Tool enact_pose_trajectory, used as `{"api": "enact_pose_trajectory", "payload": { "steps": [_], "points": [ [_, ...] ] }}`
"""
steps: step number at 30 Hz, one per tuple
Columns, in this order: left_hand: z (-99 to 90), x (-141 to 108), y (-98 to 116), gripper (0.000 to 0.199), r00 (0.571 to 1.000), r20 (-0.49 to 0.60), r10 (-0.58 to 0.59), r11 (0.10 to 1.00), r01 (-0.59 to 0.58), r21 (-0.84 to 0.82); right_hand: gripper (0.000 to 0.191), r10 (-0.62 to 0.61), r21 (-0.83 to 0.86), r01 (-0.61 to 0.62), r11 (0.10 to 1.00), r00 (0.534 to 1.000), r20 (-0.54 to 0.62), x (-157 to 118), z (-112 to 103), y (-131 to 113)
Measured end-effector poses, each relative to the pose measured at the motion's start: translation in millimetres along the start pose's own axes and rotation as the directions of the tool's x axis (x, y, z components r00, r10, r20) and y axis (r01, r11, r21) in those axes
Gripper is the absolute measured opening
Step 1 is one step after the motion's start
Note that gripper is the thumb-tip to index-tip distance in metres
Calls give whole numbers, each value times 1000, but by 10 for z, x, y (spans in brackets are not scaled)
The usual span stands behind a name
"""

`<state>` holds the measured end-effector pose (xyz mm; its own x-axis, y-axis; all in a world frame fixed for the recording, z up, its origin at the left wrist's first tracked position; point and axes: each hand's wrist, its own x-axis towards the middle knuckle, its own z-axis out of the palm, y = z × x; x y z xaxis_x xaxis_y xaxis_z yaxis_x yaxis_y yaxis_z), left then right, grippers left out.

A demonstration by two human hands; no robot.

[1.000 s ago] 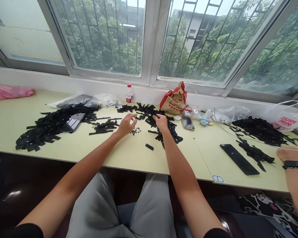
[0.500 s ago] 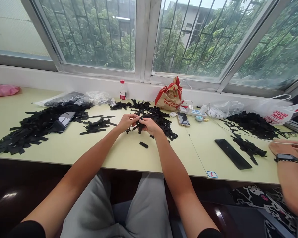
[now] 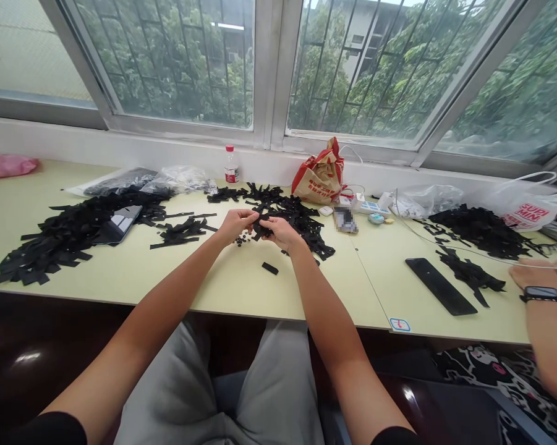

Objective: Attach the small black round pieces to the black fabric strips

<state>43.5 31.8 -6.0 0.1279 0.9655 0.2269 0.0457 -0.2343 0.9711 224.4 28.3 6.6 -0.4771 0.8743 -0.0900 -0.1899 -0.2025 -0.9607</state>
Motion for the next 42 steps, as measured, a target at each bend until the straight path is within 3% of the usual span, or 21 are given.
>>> {"api": "enact_pose_trajectory", "payload": {
  "steps": [4, 10, 14, 17, 22, 29, 35, 42],
  "points": [
    [-11, 1, 27, 37, 998, 32, -62, 993, 65, -101, 14, -12, 10, 12, 1000, 999, -44, -8, 5, -9],
    [-33, -67, 109, 37, 999, 31, 11, 989, -15, 148, 13, -13, -21, 11, 1000, 997, -70, -11, -8, 5],
    [-52, -84, 128, 42, 986, 154, 64, 981, -90, 169, 30, 25, -52, -27, 998, 999, -38, -11, -15, 21],
    [-66, -98, 158, 41, 981, 187, 55, 984, -85, 155, 32, 5, -75, -7, 997, 1000, -27, 10, -42, 43],
    [-83, -111, 194, 36, 987, 161, 9, 990, -31, 135, 20, -18, -38, 17, 999, 1000, -18, 13, -43, 55],
    [-134, -101, 187, 35, 988, 155, 13, 986, -39, 161, 26, -3, -76, 4, 997, 1000, 16, -47, 10, 16],
    [-92, -93, 153, 33, 988, 148, 39, 990, -58, 126, 12, 76, -27, -76, 997, 997, -3, -40, 5, 35],
    [12, -75, 76, 27, 993, 106, 59, 990, -72, 123, 19, 145, -49, -148, 988, 988, -60, -26, 34, 81]
  ]
}}
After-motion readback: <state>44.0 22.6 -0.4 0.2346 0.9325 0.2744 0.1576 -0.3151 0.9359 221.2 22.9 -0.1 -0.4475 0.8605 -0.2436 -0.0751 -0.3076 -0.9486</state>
